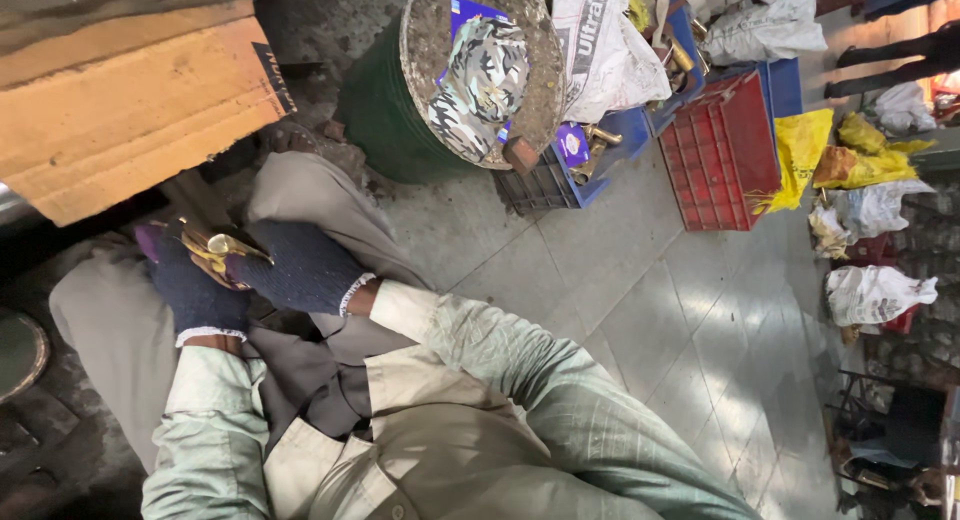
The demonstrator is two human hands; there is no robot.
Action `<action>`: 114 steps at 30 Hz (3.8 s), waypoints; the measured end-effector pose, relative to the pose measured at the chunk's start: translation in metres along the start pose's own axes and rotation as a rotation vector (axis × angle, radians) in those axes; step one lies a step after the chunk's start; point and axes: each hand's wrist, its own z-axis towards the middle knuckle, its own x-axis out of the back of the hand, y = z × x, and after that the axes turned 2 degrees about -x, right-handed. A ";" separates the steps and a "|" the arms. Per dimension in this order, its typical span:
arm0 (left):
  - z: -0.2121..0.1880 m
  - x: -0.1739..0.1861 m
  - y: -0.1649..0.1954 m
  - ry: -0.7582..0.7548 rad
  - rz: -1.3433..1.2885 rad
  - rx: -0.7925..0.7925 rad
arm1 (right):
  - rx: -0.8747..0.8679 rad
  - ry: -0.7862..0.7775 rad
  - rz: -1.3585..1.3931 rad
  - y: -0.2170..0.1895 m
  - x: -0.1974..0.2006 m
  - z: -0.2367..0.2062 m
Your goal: The person polishes a brass faucet component using a piece of purple abrasive cloth and a rotating buffing wheel, holding the component with both gloved hands and pressing different surfaces against the wheel.
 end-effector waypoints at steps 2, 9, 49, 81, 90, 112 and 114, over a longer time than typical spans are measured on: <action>-0.001 0.002 0.000 -0.038 0.396 -0.168 | -0.071 -0.029 0.140 -0.001 0.002 -0.002; -0.017 0.007 0.035 -0.158 0.659 -0.291 | -0.064 -0.100 0.095 -0.009 0.027 0.006; -0.199 -0.002 0.221 -0.233 -0.593 -0.075 | 0.678 0.252 -0.392 -0.037 0.100 -0.229; -0.204 0.005 0.229 -0.273 -0.637 -0.052 | 0.574 0.176 -0.463 -0.032 0.102 -0.231; -0.187 -0.001 0.189 -0.115 -0.690 0.105 | 0.325 0.054 -0.117 -0.057 0.092 -0.222; -0.103 -0.038 0.086 0.223 -0.852 0.600 | 0.239 -0.089 -0.066 -0.045 0.078 -0.108; -0.105 -0.039 0.089 0.256 -0.849 0.613 | 0.157 -0.115 -0.020 -0.051 0.078 -0.110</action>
